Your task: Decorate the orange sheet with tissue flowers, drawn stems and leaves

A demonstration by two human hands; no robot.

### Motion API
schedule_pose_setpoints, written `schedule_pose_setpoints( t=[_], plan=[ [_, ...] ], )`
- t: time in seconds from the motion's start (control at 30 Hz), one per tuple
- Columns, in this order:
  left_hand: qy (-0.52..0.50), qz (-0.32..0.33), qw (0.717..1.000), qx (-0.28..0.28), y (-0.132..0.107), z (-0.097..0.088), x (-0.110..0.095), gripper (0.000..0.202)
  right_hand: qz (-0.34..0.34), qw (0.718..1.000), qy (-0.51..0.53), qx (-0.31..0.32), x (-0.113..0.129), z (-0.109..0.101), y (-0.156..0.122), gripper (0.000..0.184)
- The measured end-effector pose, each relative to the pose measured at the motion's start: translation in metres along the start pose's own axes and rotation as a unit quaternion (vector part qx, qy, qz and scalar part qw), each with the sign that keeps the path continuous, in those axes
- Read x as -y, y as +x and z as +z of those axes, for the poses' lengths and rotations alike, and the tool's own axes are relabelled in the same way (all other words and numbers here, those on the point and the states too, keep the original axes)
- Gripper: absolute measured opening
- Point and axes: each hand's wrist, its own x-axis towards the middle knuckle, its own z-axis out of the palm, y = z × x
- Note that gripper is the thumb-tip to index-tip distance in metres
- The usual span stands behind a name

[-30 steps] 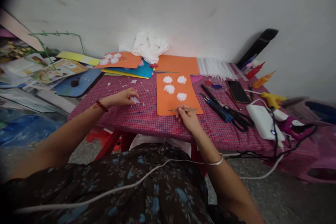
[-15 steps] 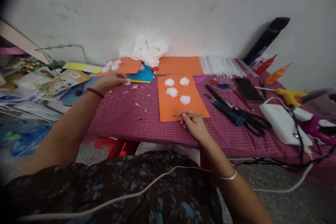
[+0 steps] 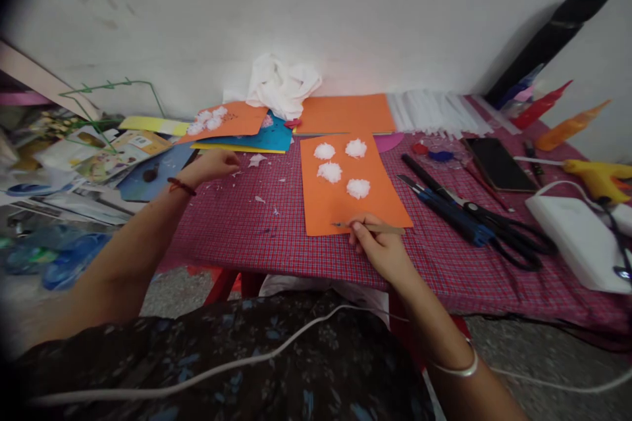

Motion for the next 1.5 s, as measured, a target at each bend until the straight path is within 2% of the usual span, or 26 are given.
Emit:
schedule_pose_setpoints(
  t=[0.07,0.17,0.27,0.33,0.4,0.6,0.83,0.93,1.07,1.17,1.37,1.5],
  plan=[
    [0.043,-0.004,0.999,0.007,-0.011,0.010,0.005,0.025,-0.001,1.000,0.000,0.000,-0.001,0.000,0.001,0.037],
    [0.086,-0.008,0.996,-0.016,-0.018,0.023,0.007,0.025,-0.007,1.000,-0.002,-0.003,-0.002,0.000,0.002,0.038],
    [0.096,-0.005,0.995,-0.041,-0.019,0.024,0.002,0.021,-0.014,1.000,-0.006,-0.015,0.000,0.001,0.002,0.037],
    [0.088,0.002,0.995,-0.049,-0.024,0.022,-0.006,0.012,-0.019,1.000,-0.010,-0.021,0.000,0.001,0.001,0.036],
    [0.072,0.023,0.996,-0.039,-0.034,0.023,-0.019,0.012,-0.023,0.999,-0.008,-0.022,-0.002,0.001,0.001,0.033],
    [0.060,0.101,0.992,0.040,-0.062,0.043,-0.062,0.017,-0.021,1.000,0.002,-0.015,-0.005,0.002,0.001,0.028],
    [0.103,0.137,0.982,0.078,-0.065,0.043,-0.081,0.019,-0.034,0.999,0.000,-0.001,0.003,0.002,-0.001,0.029],
    [0.114,0.138,0.981,0.071,-0.067,0.045,-0.084,0.011,-0.029,1.000,0.000,0.001,0.003,0.002,0.000,0.029],
    [0.111,0.125,0.985,0.047,-0.070,0.054,-0.092,0.011,-0.027,1.000,-0.002,0.003,0.001,0.003,0.000,0.030],
    [0.087,0.126,0.987,0.052,-0.071,0.061,-0.100,0.009,-0.028,1.000,-0.001,0.000,0.002,0.003,-0.001,0.029],
    [0.071,0.175,0.978,0.092,-0.072,0.067,-0.115,0.014,-0.027,1.000,-0.004,-0.002,0.003,0.003,-0.001,0.028],
    [0.080,0.206,0.971,0.096,-0.077,0.070,-0.125,0.011,-0.033,0.999,0.002,0.004,0.001,0.003,-0.001,0.028]
  ],
)
